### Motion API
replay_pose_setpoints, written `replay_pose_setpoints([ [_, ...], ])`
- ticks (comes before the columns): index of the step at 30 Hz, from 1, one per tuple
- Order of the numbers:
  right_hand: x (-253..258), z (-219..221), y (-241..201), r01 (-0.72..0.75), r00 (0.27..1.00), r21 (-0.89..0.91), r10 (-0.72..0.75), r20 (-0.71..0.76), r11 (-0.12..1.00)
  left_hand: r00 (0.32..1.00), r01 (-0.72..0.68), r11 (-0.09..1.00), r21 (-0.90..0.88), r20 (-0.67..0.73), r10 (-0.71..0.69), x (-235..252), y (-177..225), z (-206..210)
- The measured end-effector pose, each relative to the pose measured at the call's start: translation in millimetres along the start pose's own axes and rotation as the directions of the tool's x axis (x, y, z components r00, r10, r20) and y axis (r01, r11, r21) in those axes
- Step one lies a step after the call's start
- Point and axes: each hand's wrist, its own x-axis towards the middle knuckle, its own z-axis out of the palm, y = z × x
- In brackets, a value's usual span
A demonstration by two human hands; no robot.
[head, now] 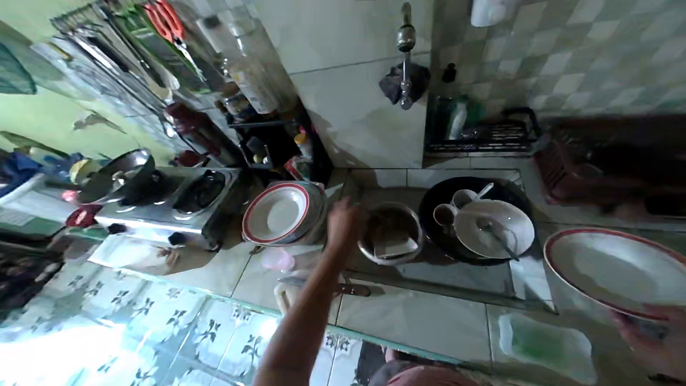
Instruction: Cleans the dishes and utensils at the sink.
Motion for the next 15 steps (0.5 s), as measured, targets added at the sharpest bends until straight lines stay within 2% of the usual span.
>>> replay_pose_setpoints([
  [2, 9.4, -3.6, 8.0, -0.027, 1.000, 0.048, 0.028, -0.010, 0.999, 0.965, 0.211, 0.977, 0.036, -0.165, -0.203, -10.2, -61.4, -30.1],
  [5, 22.8, -8.9, 22.3, -0.010, 1.000, 0.081, 0.009, 0.006, 0.997, 0.814, 0.502, 0.865, 0.013, -0.343, -0.468, -32.3, -133.2, -67.4],
  [7, 32.2, -12.4, 29.6, -0.010, 1.000, 0.083, 0.012, -0.020, 0.997, 0.697, 0.669, 0.742, -0.044, -0.311, -0.647, -41.2, -161.6, -81.8],
  [9, 40.3, -17.4, 36.4, -0.014, 0.999, 0.094, 0.018, -0.039, 0.995, 0.622, 0.759, 0.646, -0.088, -0.198, -0.758, -45.2, -178.1, -91.2],
  [15, 46.5, -28.0, 47.4, -0.002, 0.998, 0.095, 0.008, -0.062, 0.995, 0.544, 0.807, 0.541, -0.236, -0.057, -0.837, -37.7, -212.0, -84.2],
])
